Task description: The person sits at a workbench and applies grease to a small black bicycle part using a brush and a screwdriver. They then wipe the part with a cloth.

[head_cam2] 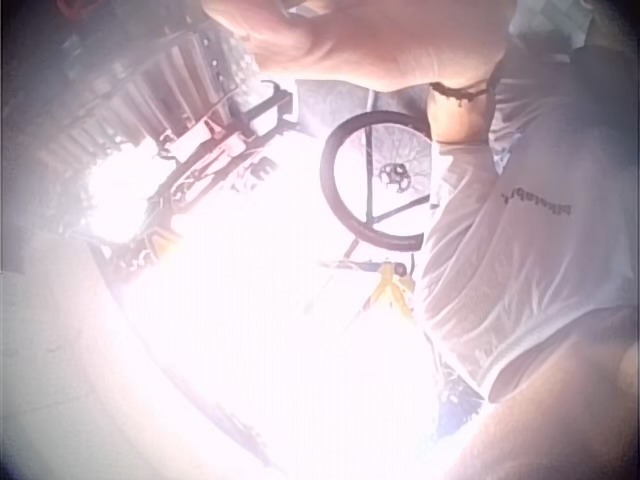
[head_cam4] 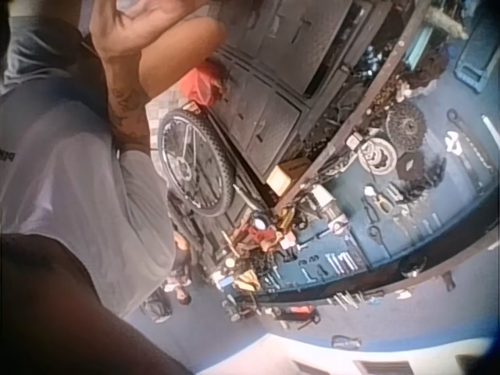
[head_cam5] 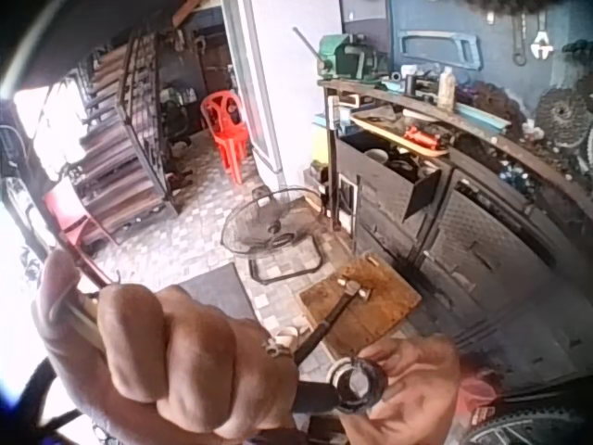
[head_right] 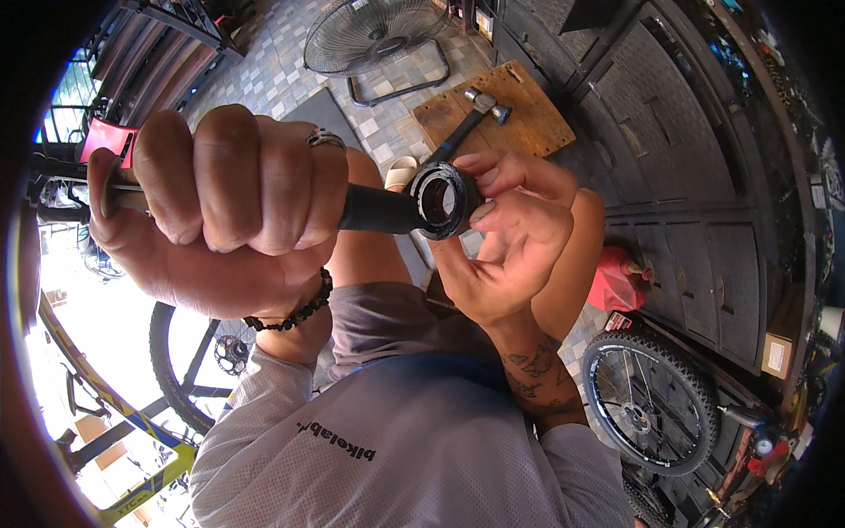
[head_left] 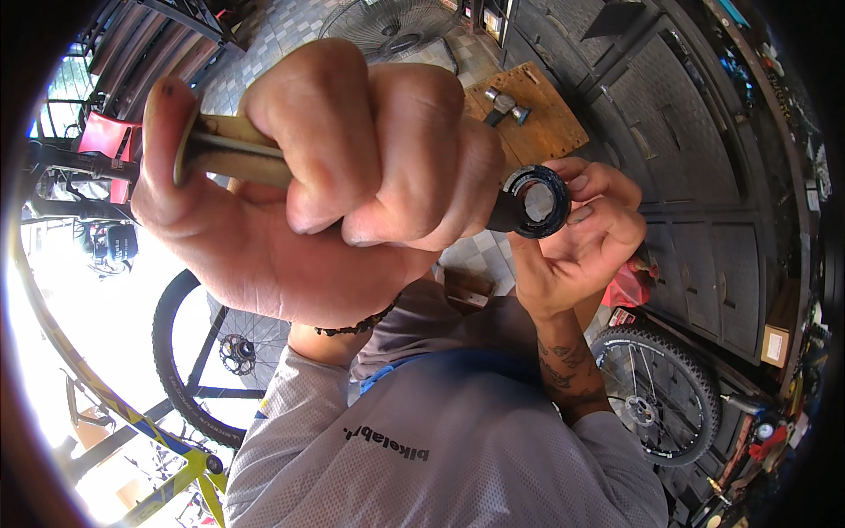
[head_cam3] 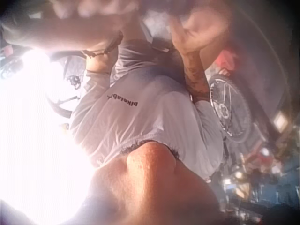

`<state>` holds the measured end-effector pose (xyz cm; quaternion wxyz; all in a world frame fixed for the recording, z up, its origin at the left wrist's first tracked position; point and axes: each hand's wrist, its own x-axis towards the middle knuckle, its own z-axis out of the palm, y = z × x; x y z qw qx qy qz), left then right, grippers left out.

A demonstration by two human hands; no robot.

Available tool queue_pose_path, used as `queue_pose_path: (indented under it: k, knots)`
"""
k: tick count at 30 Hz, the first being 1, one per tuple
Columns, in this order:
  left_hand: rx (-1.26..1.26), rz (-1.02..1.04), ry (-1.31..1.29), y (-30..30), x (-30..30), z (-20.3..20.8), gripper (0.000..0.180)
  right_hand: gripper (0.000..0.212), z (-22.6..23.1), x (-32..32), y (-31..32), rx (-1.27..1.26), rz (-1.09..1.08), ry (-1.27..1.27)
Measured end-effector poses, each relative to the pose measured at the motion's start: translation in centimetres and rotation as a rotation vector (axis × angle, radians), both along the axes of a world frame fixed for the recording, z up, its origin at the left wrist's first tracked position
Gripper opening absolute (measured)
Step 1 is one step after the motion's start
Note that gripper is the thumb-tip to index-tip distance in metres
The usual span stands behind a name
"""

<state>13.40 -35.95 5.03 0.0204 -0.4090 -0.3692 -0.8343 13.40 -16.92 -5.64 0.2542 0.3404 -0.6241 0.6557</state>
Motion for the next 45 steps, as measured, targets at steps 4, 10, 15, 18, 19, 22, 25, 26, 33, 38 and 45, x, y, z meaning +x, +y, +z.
queue_pose_path:
  k: [4, 10, 15, 18, 19, 22, 25, 26, 33, 38, 45]
  knots:
    - [-0.009, 0.002, 0.008, 0.0, 0.1, 0.0, 0.05, 0.062, 0.1, 0.1, 0.0, 0.022, -0.022, 0.005]
    - [-0.008, -0.007, -0.013, 0.1, 0.4, 0.1, 0.05, 0.064, -0.1, 0.2, -0.3, -0.013, -0.021, 0.0]
    - [-0.024, -0.006, -0.044, 0.2, 0.5, 0.3, 0.05, 0.064, -0.1, 0.3, -0.2, 0.001, -0.025, 0.004]
    - [-0.035, -0.022, -0.05, 0.3, 0.5, 0.4, 0.05, 0.064, -0.2, 0.3, -0.1, 0.01, -0.029, 0.002]
    - [-0.036, -0.02, -0.049, 0.4, 0.4, 0.4, 0.05, 0.064, -0.2, 0.3, -0.1, 0.016, -0.032, 0.002]
    - [-0.043, -0.022, -0.038, 0.5, 0.3, 0.6, 0.05, 0.065, -0.2, 0.5, 0.0, 0.023, -0.02, -0.008]
    - [-0.038, -0.045, -0.029, 0.5, 0.2, 0.8, 0.05, 0.066, -0.2, 0.5, 0.0, 0.029, -0.024, -0.007]
    - [-0.039, -0.041, -0.022, 0.5, 0.2, 0.8, 0.049, 0.065, -0.2, 0.5, 0.0, 0.022, -0.022, -0.003]
    - [0.231, -0.066, -0.105, -0.8, -0.9, 0.0, 0.044, 0.071, -1.0, 0.0, -0.7, -0.139, 0.105, -0.046]
    - [0.395, 0.226, -0.278, -2.5, -1.1, -1.5, 0.047, 0.063, -1.9, 0.1, 0.6, -0.16, 0.154, -0.254]
    - [-0.562, 1.028, -0.606, 0.6, -5.7, -12.9, 0.038, 0.054, -11.6, -5.0, 4.2, 0.02, -0.133, -0.632]
